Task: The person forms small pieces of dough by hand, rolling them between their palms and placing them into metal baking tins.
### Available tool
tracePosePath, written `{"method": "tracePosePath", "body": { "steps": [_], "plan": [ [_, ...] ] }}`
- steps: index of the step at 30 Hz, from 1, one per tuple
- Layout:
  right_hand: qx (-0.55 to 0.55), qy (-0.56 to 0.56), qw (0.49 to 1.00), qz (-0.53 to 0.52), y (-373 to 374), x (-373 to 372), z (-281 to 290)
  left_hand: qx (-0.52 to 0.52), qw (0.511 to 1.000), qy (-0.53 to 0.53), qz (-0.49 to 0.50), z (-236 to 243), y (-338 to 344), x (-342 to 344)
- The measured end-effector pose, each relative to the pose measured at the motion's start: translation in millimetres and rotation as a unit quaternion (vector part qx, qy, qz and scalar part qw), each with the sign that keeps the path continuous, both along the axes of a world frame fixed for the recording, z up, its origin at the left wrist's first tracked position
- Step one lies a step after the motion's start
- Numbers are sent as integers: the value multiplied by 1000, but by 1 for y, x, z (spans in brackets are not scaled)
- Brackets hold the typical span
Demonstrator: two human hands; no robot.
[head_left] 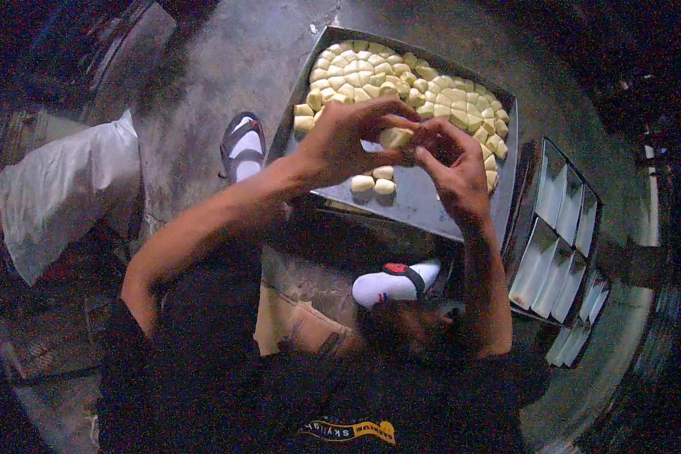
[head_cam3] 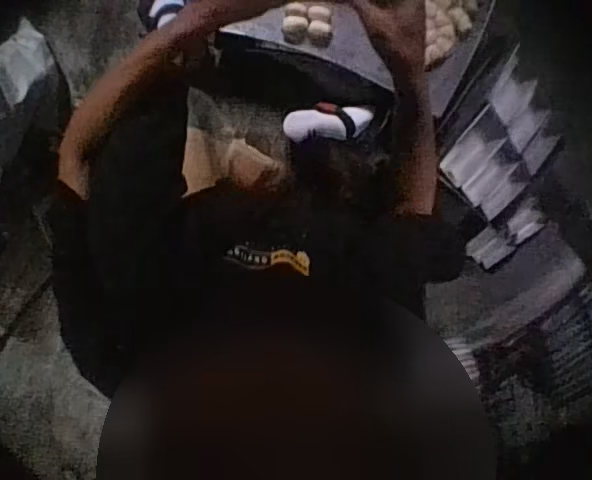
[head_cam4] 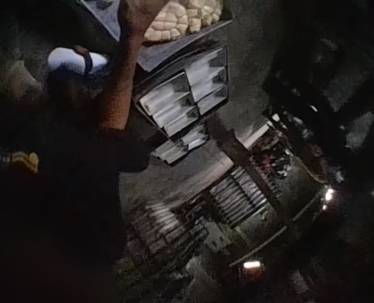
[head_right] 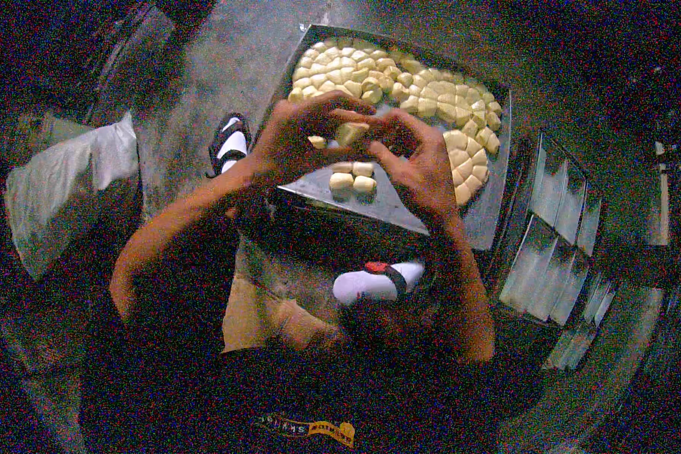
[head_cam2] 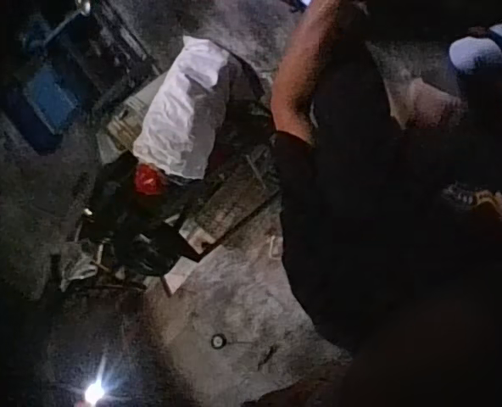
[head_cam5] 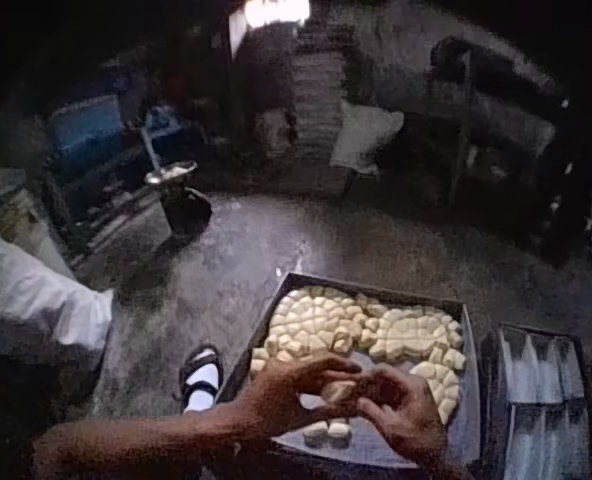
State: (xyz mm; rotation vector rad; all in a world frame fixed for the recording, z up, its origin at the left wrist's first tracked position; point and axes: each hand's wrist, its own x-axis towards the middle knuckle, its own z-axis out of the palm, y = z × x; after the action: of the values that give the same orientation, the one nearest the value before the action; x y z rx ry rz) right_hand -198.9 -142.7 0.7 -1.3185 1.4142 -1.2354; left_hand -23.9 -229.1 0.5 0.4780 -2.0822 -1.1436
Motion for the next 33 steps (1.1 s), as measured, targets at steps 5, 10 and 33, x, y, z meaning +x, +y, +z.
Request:
{"method": "tracePosePath", "body": {
  "steps": [5,10,33],
  "plan": [
    [-120,171,973,-94,-2,8,11,240,969,34,40,0,-12,8],
    [-191,249,949,-40,-1,11,11,413,908,57,43,6,-2,7],
    [-78,284,955,35,7,-4,16,346,935,-54,-57,-7,8,5]
  ]
}}
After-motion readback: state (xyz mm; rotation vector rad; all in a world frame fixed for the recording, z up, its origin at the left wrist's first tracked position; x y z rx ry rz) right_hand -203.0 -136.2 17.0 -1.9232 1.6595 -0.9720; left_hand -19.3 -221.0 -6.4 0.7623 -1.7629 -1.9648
